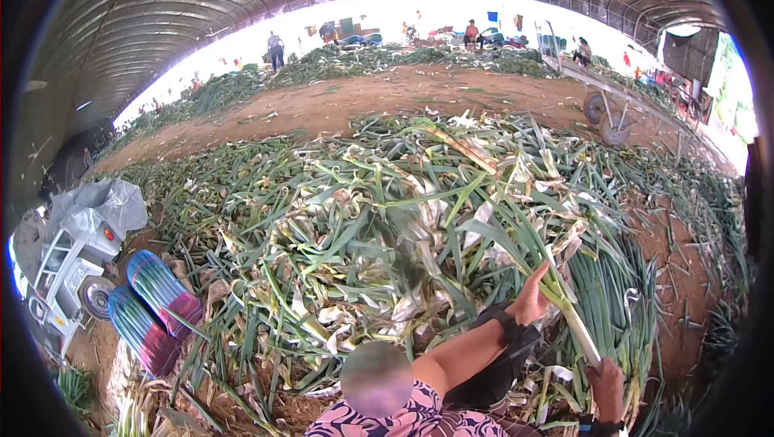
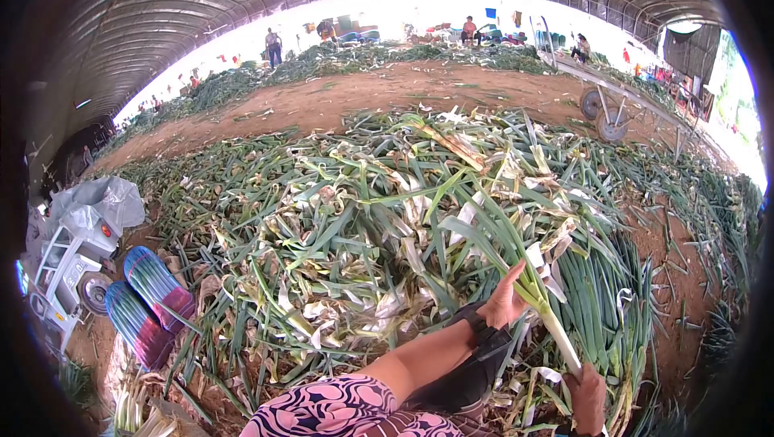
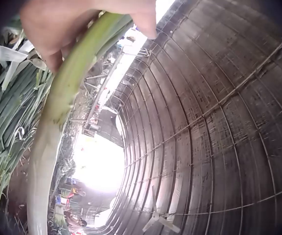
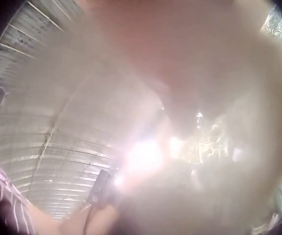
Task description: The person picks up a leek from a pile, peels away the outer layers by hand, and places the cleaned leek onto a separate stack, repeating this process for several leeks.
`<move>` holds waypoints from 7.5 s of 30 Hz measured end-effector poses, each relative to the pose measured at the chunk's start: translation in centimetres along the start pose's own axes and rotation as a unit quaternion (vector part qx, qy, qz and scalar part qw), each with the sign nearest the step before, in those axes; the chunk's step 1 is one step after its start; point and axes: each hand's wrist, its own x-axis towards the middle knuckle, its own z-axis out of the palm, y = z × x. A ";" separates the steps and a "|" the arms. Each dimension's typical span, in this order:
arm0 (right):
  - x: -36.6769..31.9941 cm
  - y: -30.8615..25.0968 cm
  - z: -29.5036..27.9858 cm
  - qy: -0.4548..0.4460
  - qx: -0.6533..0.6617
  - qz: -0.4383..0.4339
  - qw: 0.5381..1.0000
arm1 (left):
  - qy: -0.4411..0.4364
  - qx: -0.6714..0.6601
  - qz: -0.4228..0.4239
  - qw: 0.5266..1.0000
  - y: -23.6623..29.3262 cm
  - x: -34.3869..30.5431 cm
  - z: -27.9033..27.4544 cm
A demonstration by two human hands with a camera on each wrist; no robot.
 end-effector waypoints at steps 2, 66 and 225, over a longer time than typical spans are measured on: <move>-1.1 -0.2 -1.1 0.025 -0.015 -0.014 0.999 | -0.034 -0.033 -0.012 0.999 0.5 -0.3 0.3; -42.0 16.2 -4.2 0.297 -0.121 0.579 0.750 | -0.018 0.520 -0.426 0.740 -18.3 7.6 -6.6; 17.1 0.4 3.3 -0.270 -0.043 -0.108 0.956 | -0.171 0.597 0.221 0.752 0.5 -8.3 0.0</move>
